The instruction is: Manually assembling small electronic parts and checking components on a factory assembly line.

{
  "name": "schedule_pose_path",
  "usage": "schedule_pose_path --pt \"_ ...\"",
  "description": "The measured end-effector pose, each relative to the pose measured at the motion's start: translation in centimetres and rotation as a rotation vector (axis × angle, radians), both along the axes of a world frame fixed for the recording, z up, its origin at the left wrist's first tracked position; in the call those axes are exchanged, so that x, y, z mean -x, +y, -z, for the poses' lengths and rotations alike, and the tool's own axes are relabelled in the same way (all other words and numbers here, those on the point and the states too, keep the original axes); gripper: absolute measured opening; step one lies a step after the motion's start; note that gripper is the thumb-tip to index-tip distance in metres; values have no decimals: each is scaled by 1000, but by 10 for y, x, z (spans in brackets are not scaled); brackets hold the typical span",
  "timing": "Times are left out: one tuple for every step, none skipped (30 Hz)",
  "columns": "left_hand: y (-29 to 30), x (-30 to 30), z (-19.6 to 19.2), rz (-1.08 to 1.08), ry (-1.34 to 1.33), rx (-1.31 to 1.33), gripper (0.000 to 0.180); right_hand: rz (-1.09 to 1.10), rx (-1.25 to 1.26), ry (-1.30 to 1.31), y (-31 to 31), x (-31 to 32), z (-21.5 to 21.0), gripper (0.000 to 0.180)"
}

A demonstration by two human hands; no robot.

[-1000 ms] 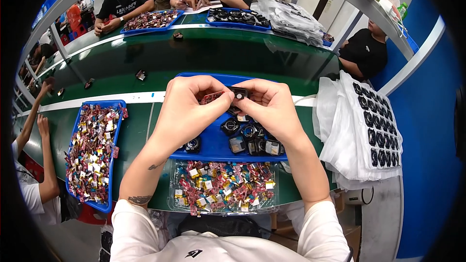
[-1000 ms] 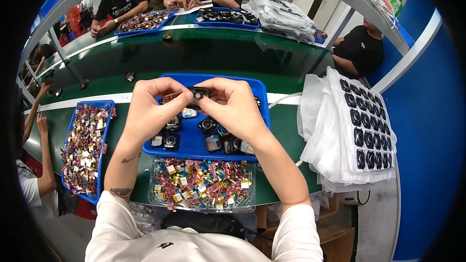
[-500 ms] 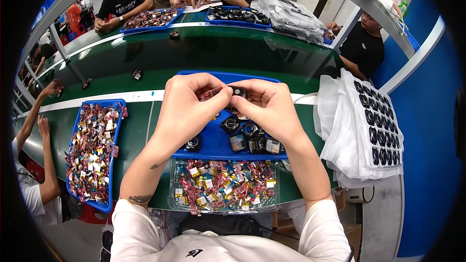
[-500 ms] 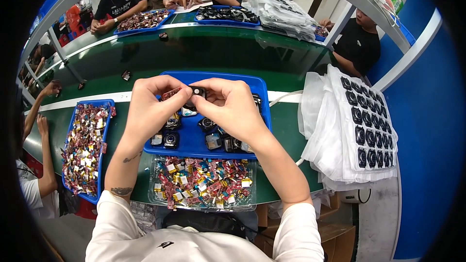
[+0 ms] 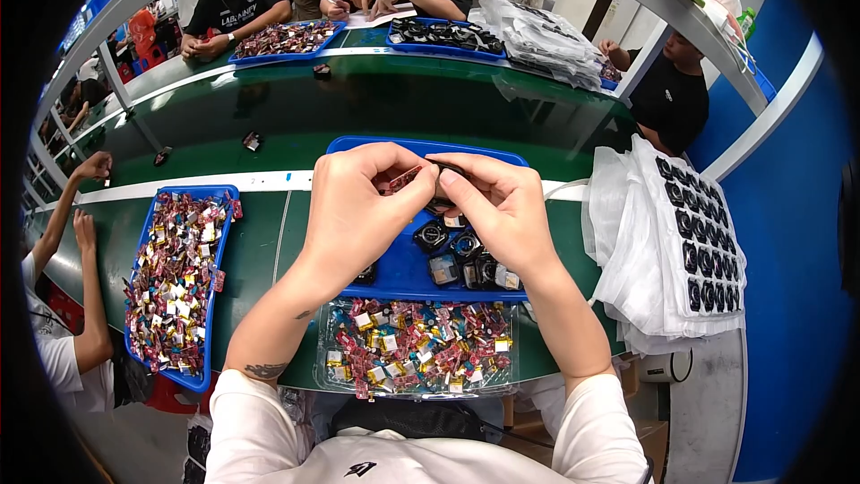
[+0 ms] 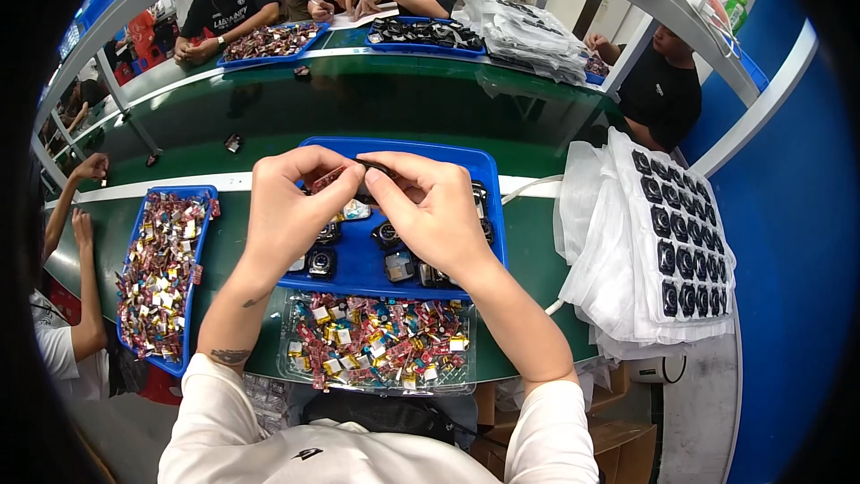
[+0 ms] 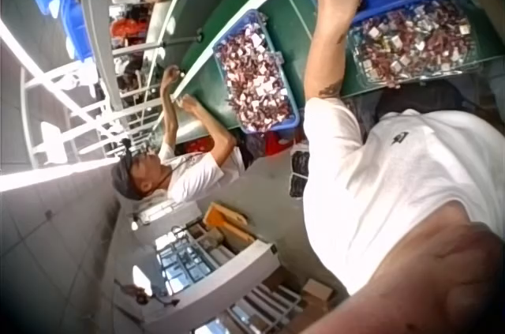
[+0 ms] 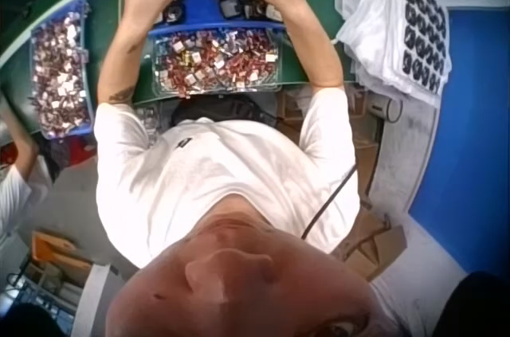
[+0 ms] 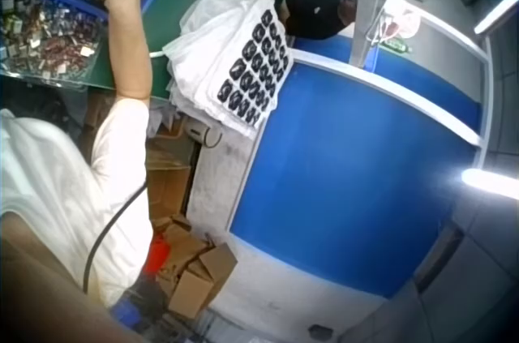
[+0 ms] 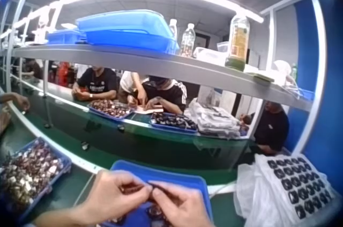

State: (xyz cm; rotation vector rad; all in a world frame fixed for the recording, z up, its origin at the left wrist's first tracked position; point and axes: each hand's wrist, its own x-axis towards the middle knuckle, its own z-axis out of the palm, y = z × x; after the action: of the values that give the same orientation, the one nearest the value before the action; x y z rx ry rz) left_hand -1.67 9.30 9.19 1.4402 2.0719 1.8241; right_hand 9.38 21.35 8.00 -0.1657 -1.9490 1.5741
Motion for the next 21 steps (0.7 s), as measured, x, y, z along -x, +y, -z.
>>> schedule_pose_path --pt "0 -1 0 -1 0 0 14 -1 0 0 -1 0 0 22" --pt "-1 -1 0 1 2 -12 14 20 -6 19 -3 1 0 21" --pt "-1 -2 0 5 4 -25 13 43 -14 39 -3 0 0 21" --pt "-1 -3 0 6 4 -26 13 44 -15 38 -2 1 2 21" --pt "-2 -4 -1 16 25 -36 12 48 -43 94 1 2 5 21" --pt "-3 -5 -1 26 47 -46 11 53 -70 150 2 2 7 20" --pt "-3 -6 -2 27 46 -45 11 54 -68 149 2 2 7 20" --pt "-3 -7 -3 54 15 -53 10 75 -64 155 1 0 5 19" --pt "-4 -8 -4 83 -15 -62 10 96 -60 161 0 -1 3 19" --pt "-4 -8 -5 84 -15 -61 10 98 -59 160 0 -1 1 19" --pt "-6 -8 -7 102 -64 -62 11 93 -30 153 1 -2 -3 18" --pt "-8 -7 -8 120 -112 -62 12 88 -1 147 2 -3 -5 17" --pt "-9 -6 -9 134 -125 -57 12 58 22 139 3 -4 -7 16" --pt "-10 -7 -10 135 -124 -56 12 59 23 140 2 -5 -8 16" --pt "-11 -7 -11 141 -105 -39 11 48 37 140 1 -6 -10 15" --pt "-12 -7 -11 146 -85 -21 10 37 52 141 1 -6 -10 15" --pt "-12 -7 -11 147 -85 -21 10 38 52 141 1 -6 -9 15" --pt "-12 -7 -11 156 -77 -9 10 40 47 155 2 -5 -7 15" --pt "-12 -7 -12 165 -69 2 10 43 42 169 2 -5 -6 14" --pt "-13 -7 -12 165 -69 2 10 43 42 169 1 -6 -7 14" --pt "-13 -7 -12 196 -118 15 11 47 59 164 0 -6 -9 13"
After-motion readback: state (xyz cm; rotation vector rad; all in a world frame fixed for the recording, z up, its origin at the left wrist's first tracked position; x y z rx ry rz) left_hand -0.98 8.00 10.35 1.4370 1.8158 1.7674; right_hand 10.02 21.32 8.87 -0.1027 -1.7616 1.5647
